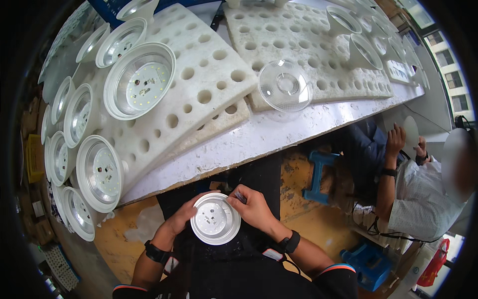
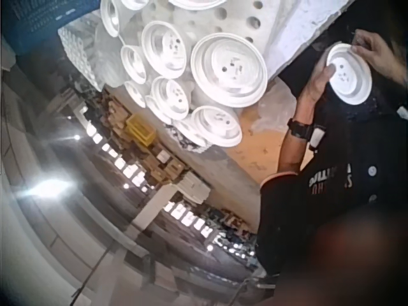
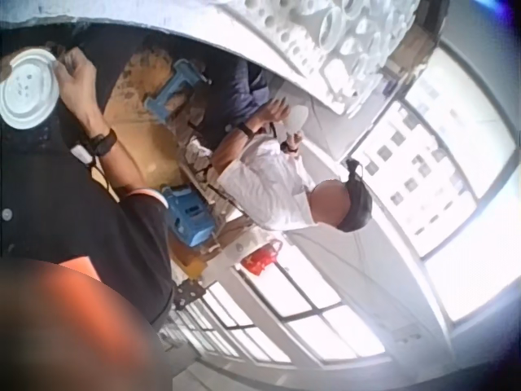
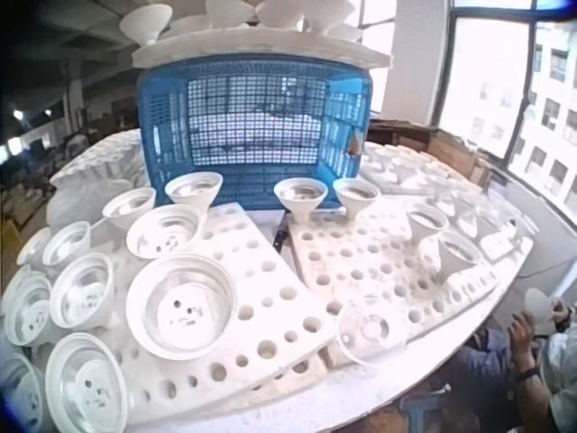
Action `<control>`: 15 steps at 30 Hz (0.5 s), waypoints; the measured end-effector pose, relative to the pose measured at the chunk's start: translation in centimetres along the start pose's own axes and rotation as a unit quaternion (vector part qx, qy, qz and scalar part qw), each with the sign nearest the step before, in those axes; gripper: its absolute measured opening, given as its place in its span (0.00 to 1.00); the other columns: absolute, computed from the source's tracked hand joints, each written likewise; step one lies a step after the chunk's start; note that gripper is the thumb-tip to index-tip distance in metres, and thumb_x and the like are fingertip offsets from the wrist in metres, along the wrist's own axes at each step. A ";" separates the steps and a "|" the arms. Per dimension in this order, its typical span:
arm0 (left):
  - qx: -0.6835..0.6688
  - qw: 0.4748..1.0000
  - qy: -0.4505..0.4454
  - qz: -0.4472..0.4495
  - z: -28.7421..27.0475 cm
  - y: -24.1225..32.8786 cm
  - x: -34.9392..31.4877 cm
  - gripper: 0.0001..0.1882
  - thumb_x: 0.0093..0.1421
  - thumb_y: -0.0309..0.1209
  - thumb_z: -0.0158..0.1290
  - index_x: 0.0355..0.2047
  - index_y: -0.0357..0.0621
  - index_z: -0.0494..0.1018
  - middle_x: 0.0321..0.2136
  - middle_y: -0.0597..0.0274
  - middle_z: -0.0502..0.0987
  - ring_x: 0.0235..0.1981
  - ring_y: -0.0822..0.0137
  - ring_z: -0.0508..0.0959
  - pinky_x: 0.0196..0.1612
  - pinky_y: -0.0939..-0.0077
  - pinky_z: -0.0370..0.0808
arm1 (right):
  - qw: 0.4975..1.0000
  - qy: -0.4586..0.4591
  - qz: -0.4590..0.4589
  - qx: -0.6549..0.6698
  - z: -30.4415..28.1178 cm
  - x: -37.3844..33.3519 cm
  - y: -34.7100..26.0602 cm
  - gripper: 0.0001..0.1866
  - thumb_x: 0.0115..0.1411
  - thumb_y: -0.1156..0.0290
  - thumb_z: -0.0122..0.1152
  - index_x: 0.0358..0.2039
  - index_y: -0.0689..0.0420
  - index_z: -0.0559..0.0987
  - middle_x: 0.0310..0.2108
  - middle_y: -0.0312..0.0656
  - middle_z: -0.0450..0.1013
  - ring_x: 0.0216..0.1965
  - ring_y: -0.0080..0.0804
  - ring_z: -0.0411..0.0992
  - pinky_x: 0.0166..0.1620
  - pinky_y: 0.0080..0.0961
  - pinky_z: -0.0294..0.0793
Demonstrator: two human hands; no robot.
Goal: Assembling LED light components, including inserting LEDs and applying adhesive.
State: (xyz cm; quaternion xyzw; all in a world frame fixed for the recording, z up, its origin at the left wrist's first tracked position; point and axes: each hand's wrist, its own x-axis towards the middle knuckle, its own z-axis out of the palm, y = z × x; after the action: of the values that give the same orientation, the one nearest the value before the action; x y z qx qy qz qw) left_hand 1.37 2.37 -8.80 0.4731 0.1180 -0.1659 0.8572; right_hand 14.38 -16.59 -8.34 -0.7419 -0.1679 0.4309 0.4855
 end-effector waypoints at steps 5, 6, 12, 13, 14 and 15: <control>0.061 0.998 0.013 -0.027 1.1 1.9 0.2 0.37 0.53 0.36 0.50 0.63 0.37 0.56 0.58 0.54 0.66 0.59 0.65 0.66 0.62 0.70 0.60 | 1.000 0.020 -0.020 -0.007 -0.2 -0.1 -0.1 0.09 0.59 0.69 0.62 0.31 0.62 0.76 0.22 0.38 0.72 0.25 0.19 0.66 0.30 0.23 0.69; 0.080 0.996 0.029 -0.029 1.2 2.2 0.3 0.36 0.52 0.31 0.49 0.63 0.37 0.56 0.57 0.54 0.67 0.58 0.65 0.67 0.62 0.71 0.60 | 1.000 0.021 -0.021 -0.007 -0.2 -0.2 -0.1 0.09 0.59 0.69 0.62 0.31 0.62 0.76 0.22 0.38 0.72 0.25 0.19 0.66 0.30 0.23 0.69; 0.310 0.947 0.081 0.030 2.8 4.2 -0.8 0.28 0.56 0.24 0.43 0.60 0.38 0.62 0.54 0.53 0.72 0.54 0.62 0.73 0.58 0.69 0.67 | 0.995 0.030 -0.060 -0.069 -1.0 -1.3 -2.6 0.09 0.59 0.67 0.61 0.34 0.60 0.76 0.26 0.43 0.75 0.27 0.28 0.73 0.33 0.26 0.72; 0.309 0.947 0.081 0.030 2.9 4.1 -0.9 0.28 0.56 0.24 0.43 0.60 0.38 0.62 0.54 0.53 0.72 0.54 0.62 0.73 0.58 0.69 0.67 | 0.993 -0.009 -0.087 -0.083 -1.1 -1.5 -3.1 0.09 0.59 0.67 0.61 0.36 0.59 0.76 0.28 0.45 0.75 0.29 0.33 0.75 0.34 0.27 0.73; 0.314 0.944 0.080 0.064 3.1 4.0 -1.0 0.28 0.56 0.24 0.43 0.59 0.42 0.64 0.53 0.50 0.72 0.53 0.58 0.74 0.57 0.69 0.68 | 0.988 -0.046 -0.114 -0.099 -1.2 -1.8 -3.3 0.10 0.59 0.67 0.61 0.37 0.58 0.76 0.30 0.47 0.76 0.31 0.38 0.77 0.35 0.28 0.74; 0.319 0.940 0.080 0.097 3.2 4.0 -1.1 0.27 0.56 0.24 0.44 0.59 0.45 0.65 0.52 0.47 0.72 0.52 0.54 0.75 0.55 0.69 0.69 | 0.988 -0.044 -0.112 -0.101 -1.1 -2.0 -3.3 0.10 0.59 0.67 0.61 0.37 0.58 0.76 0.30 0.47 0.76 0.31 0.38 0.77 0.35 0.28 0.74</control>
State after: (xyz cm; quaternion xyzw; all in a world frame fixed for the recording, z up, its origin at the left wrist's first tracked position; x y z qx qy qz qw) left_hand 2.10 1.82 -3.63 0.7423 0.0807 -0.0728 0.6611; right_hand 14.71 -17.00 -4.36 -0.7439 -0.3133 0.3868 0.4459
